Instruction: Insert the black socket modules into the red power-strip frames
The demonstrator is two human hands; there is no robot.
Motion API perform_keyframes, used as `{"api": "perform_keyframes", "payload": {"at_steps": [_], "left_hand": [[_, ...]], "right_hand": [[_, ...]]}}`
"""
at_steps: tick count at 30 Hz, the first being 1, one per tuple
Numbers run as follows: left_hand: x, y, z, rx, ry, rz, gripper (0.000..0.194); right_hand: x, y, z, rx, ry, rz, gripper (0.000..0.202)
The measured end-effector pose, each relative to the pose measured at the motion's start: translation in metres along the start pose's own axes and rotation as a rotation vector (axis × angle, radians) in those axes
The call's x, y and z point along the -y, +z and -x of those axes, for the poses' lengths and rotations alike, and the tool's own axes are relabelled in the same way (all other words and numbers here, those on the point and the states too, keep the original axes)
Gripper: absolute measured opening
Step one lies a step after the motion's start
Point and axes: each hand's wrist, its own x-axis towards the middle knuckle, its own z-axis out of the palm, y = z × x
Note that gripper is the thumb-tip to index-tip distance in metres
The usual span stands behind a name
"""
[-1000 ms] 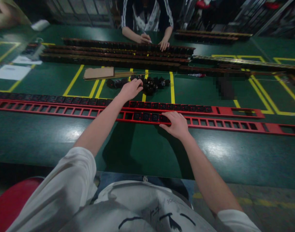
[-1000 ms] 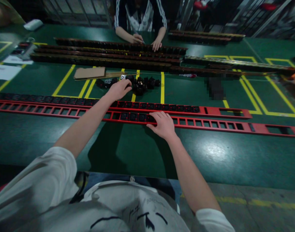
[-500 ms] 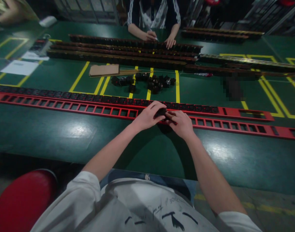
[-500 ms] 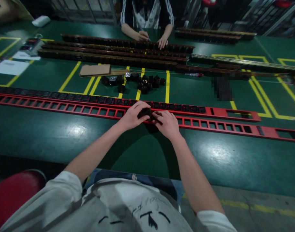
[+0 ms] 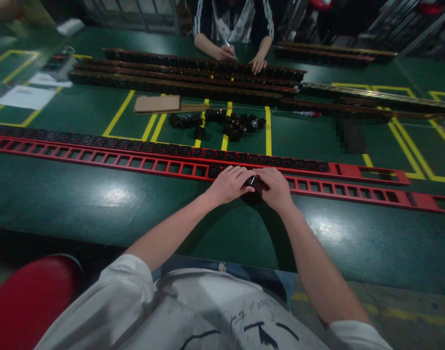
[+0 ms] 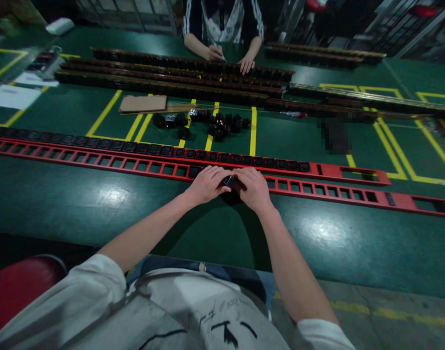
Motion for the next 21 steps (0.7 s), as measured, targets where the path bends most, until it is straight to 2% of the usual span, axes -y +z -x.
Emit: {"api": "perform_keyframes", "payload": {"at_steps": [3, 8, 12, 15, 21], "left_hand": [[0.0009, 0.0053, 0.0007, -0.016, -0.009, -0.026, 0.071], [0.0025, 0.0063, 0.0021, -0.079, -0.017, -0.020, 0.052], [0.0005, 0.0041, 0.0024, -0.059, -0.023, -0.026, 0.040], [-0.0011, 0.0027, 0.0018, -0.034, -0.038, -0.024, 0.038], [-0.0019, 0.0024, 0.0016, -0.015, -0.053, -0.018, 0.037]], "right_hand": [[0.0014, -0.0011, -0.0004, -0.030, -0.020, -0.014, 0.027], [-0.0008, 0.0009, -0.0005, -0.024, -0.058, 0.002, 0.017], [-0.0017, 0.0029, 0.0008, -0.004, -0.039, 0.009, 0.020], [-0.0013, 0.0036, 0.0024, 0.000, -0.044, 0.029, 0.022], [0.0016, 0.0037, 0.0041, 0.099, -0.008, 0.115, 0.029]]}}
